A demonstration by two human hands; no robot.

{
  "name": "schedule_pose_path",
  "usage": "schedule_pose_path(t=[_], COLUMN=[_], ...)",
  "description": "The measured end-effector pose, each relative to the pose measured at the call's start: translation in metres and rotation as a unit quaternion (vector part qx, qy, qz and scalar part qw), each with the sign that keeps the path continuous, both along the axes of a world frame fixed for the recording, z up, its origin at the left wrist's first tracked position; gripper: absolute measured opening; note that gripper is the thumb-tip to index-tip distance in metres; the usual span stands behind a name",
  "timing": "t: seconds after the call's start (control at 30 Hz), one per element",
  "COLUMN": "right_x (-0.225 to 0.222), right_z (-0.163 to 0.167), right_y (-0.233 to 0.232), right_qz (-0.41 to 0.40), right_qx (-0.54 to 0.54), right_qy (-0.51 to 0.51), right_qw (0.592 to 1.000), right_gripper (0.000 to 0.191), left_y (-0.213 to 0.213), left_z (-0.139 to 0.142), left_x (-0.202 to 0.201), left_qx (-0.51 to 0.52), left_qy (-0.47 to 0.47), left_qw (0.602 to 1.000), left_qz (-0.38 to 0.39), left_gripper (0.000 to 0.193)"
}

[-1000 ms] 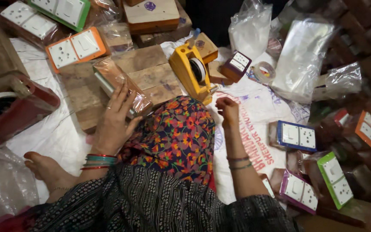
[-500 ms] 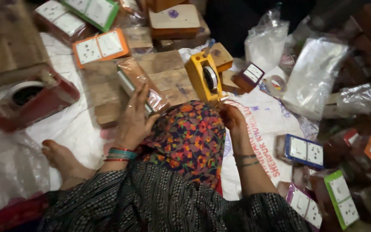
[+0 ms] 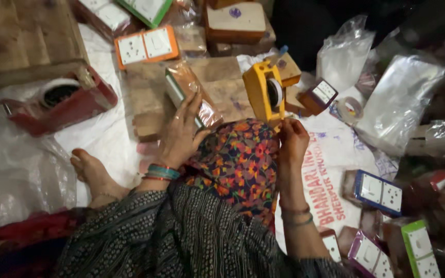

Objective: The person sits on the floor and wraps small electrical components in clear plastic using a tape dispenser. They pick up each component, place it on a wooden board, wrap it, and set it aside. Other people are also packaging items nearby.

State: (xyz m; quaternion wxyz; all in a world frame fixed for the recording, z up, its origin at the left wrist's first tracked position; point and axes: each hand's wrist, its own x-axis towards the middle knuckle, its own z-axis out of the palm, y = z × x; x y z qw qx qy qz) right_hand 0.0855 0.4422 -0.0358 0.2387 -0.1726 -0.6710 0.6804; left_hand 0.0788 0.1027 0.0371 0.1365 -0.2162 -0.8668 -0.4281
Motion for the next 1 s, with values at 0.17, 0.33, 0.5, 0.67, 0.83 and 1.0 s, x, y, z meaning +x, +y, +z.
schedule_pose_path(t=[0.17, 0.33, 0.5, 0.67, 0.83, 1.0], right_x=[0.016, -0.004, -0.010, 0.002, -0.012, -0.029], right_z=[0.069, 0.069, 0.042, 0.020, 0.004, 0.003], right_y=[-0.106, -0.153, -0.152, -0.141, -0.141, -0.144], right_qz=[0.129, 0.209, 0.208, 0.260, 0.229, 0.220], right_qx=[-0.099, 0.046, 0.014, 0.060, 0.090, 0.233], right_qy=[-0.129, -0.016, -0.070, 0.018, -0.045, -0.080], right_qw=[0.978, 0.977, 0.976, 0.964, 0.968, 0.944], right_gripper=[0.009, 0.011, 0.024, 0.028, 0.031, 0.038], left_y=[0.000, 0.001, 0.002, 0.001, 0.000, -0.009], left_z=[-0.001, -0.005, -0.008, -0.008, -0.002, 0.014], left_x=[-0.002, -0.003, -0.005, -0.005, -0.008, -0.004], left_qx=[-0.018, -0.025, -0.084, -0.099, -0.046, -0.108], left_qy=[0.062, 0.084, 0.134, 0.104, 0.056, 0.069], left_qw=[0.998, 0.996, 0.987, 0.990, 0.997, 0.991], left_qz=[-0.008, -0.020, -0.015, -0.013, -0.030, -0.047], left_gripper=[0.096, 0.084, 0.066, 0.065, 0.082, 0.075])
